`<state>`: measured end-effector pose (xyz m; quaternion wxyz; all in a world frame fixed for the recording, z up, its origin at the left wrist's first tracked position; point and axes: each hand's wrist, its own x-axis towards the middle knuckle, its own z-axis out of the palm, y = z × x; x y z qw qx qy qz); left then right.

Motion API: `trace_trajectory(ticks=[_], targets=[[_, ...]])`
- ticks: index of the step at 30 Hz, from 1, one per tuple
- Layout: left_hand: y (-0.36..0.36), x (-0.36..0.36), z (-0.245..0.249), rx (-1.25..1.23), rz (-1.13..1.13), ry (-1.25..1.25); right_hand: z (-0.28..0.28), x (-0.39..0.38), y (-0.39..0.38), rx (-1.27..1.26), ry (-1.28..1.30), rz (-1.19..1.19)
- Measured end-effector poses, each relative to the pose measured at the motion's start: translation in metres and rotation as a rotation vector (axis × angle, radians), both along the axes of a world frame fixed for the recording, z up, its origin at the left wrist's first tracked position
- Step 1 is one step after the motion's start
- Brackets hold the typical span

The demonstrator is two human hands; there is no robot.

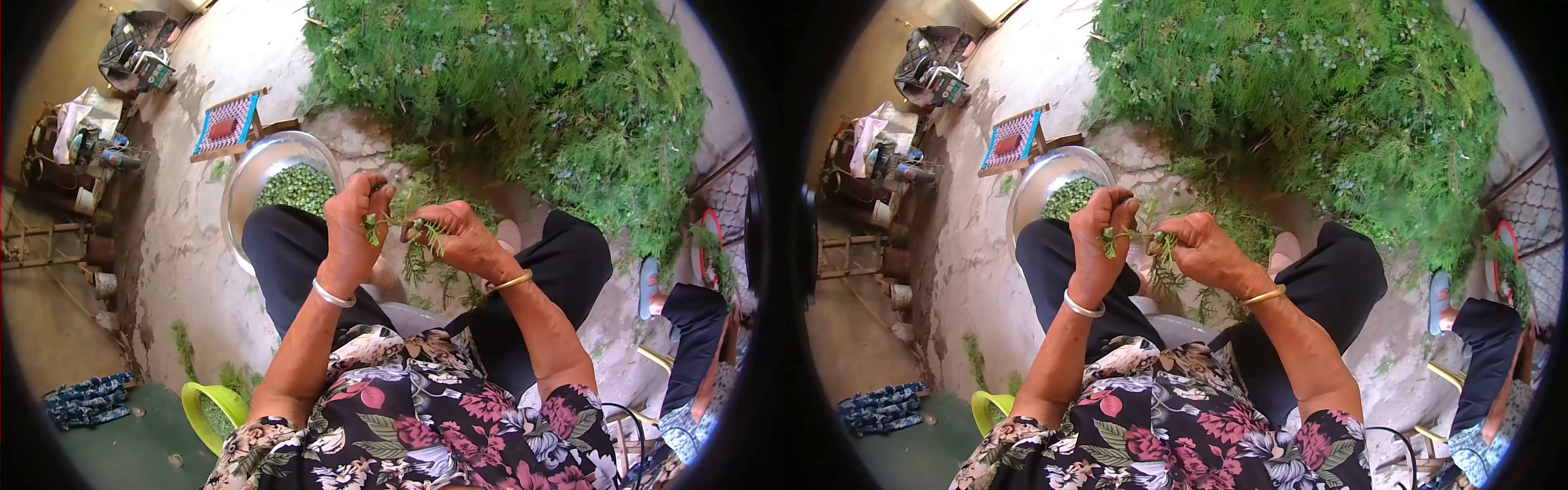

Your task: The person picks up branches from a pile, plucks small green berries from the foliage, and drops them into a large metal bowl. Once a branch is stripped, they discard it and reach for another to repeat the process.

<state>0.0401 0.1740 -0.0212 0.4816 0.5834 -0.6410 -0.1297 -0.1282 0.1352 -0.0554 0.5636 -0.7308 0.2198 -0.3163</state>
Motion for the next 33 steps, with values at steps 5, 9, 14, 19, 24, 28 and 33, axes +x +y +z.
trace_trajectory(ticks=[5,9,14,19,24,28,33], targets=[[-0.012,0.038,-0.003,0.248,0.157,0.504,0.020,-0.012,0.001,0.199,-0.031,-0.052],[0.004,0.043,0.015,0.459,-0.012,1.388,0.025,-0.020,-0.002,0.316,-0.034,-0.085],[0.023,0.030,0.028,0.559,-0.228,1.203,0.019,-0.019,-0.003,0.187,0.031,-0.090],[0.030,0.009,0.043,0.655,-0.228,0.848,0.020,-0.018,-0.003,0.171,0.094,-0.124],[0.029,-0.001,0.040,0.502,-0.100,0.571,0.019,-0.018,0.001,0.156,0.027,-0.081],[0.025,-0.009,0.033,0.222,0.084,0.242,0.009,-0.015,0.000,0.057,0.049,-0.017],[0.007,0.036,0.040,0.335,0.164,0.882,0.011,-0.026,0.001,0.036,-0.013,-0.011]])
